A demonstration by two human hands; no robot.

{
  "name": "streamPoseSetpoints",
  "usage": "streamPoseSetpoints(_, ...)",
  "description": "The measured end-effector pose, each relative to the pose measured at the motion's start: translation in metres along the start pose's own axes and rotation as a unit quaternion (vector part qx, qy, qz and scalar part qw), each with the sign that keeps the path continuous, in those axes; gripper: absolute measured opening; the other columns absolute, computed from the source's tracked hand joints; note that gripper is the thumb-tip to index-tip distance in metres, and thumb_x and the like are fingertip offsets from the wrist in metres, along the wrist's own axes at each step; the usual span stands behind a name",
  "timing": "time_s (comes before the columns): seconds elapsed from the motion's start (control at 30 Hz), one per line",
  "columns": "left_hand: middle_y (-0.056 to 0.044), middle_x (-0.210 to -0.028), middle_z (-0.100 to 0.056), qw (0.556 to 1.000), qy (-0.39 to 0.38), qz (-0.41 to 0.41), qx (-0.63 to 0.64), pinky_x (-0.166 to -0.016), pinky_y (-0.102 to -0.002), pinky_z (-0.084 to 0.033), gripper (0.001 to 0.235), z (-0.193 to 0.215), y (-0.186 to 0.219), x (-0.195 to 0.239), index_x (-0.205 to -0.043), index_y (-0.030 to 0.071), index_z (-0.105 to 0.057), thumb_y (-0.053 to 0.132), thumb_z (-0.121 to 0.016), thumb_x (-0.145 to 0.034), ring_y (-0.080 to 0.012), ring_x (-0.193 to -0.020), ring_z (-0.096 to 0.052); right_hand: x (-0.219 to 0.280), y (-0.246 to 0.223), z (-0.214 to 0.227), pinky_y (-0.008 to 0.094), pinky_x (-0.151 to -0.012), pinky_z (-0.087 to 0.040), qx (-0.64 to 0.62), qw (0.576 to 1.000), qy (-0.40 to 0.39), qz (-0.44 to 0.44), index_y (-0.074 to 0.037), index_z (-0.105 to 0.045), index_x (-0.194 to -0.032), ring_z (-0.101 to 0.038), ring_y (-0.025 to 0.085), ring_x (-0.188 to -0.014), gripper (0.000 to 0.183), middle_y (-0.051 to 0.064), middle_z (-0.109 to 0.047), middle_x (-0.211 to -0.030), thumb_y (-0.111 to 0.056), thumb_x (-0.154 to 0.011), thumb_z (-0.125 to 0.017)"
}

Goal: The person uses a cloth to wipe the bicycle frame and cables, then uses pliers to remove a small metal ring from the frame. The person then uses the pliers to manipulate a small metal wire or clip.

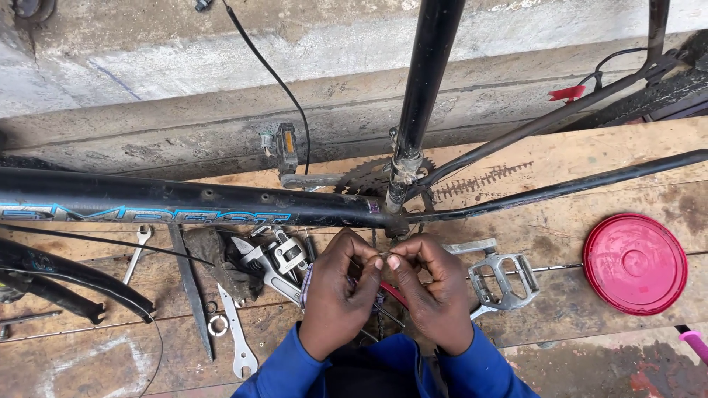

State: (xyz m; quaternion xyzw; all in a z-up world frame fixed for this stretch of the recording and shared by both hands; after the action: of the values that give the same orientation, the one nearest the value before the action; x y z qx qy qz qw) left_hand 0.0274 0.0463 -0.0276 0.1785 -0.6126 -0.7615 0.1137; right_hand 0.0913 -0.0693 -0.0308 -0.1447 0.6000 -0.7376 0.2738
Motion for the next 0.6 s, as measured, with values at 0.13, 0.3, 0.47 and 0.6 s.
streamPoseSetpoints(0.13,-0.002,-0.075,-0.048,1.0,-0.011,0.015,-0.004,-0.056,-0.031,-0.04,0.015,0.0,-0.003,0.002,-0.079,0.012,-0.048,0.007,-0.057,-0.091,-0.0145,-0.064,-0.044,0.003,-0.006,0.002,0.029,-0.055,-0.05,0.081,0.995,0.04,0.041,-0.007,-0.064,-0.093,-0.06,0.014,-0.063,0.01,0.004,-0.065,-0.077,-0.016,-0.094,-0.06)
streamPoseSetpoints(0.3,-0.002,-0.074,-0.053,0.975,-0.095,0.098,0.176,-0.062,-0.029,-0.044,0.013,-0.013,-0.024,0.007,-0.083,0.012,-0.055,0.012,-0.057,-0.096,-0.0126,-0.066,-0.049,0.002,-0.019,0.004,0.032,-0.06,-0.054,0.111,0.99,0.034,0.083,-0.004,-0.064,-0.093,-0.065,0.02,-0.07,0.007,0.008,-0.067,-0.082,-0.01,-0.09,-0.063)
streamPoseSetpoints(0.47,-0.007,-0.077,-0.061,0.911,-0.133,0.158,0.357,-0.068,-0.036,-0.059,0.019,-0.022,-0.037,0.012,-0.096,0.003,-0.064,0.02,-0.056,-0.097,-0.0198,-0.068,-0.062,-0.001,-0.025,-0.001,0.025,-0.05,-0.058,0.037,0.998,0.02,0.05,-0.006,-0.063,-0.092,-0.067,0.014,-0.057,0.006,0.005,-0.068,-0.072,-0.011,-0.093,-0.06)
streamPoseSetpoints(0.6,-0.007,-0.076,-0.061,0.896,-0.123,0.206,0.373,-0.066,-0.036,-0.059,0.017,-0.025,-0.05,0.016,-0.093,0.004,-0.065,0.02,-0.06,-0.094,-0.0192,-0.068,-0.062,0.0,-0.023,-0.001,0.024,-0.052,-0.056,0.039,0.998,0.025,0.043,-0.006,-0.064,-0.089,-0.067,0.012,-0.057,0.01,0.004,-0.068,-0.07,-0.014,-0.093,-0.06)
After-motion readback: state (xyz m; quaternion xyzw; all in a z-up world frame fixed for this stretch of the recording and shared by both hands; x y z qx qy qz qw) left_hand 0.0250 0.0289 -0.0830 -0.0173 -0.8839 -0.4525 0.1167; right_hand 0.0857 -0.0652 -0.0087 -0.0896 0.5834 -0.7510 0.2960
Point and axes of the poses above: each hand's wrist, its own x-axis away from the middle knuckle, its own z-axis out of the back of the hand, y = z × x, the point moved 9 cm from there along -x, towards the middle knuckle
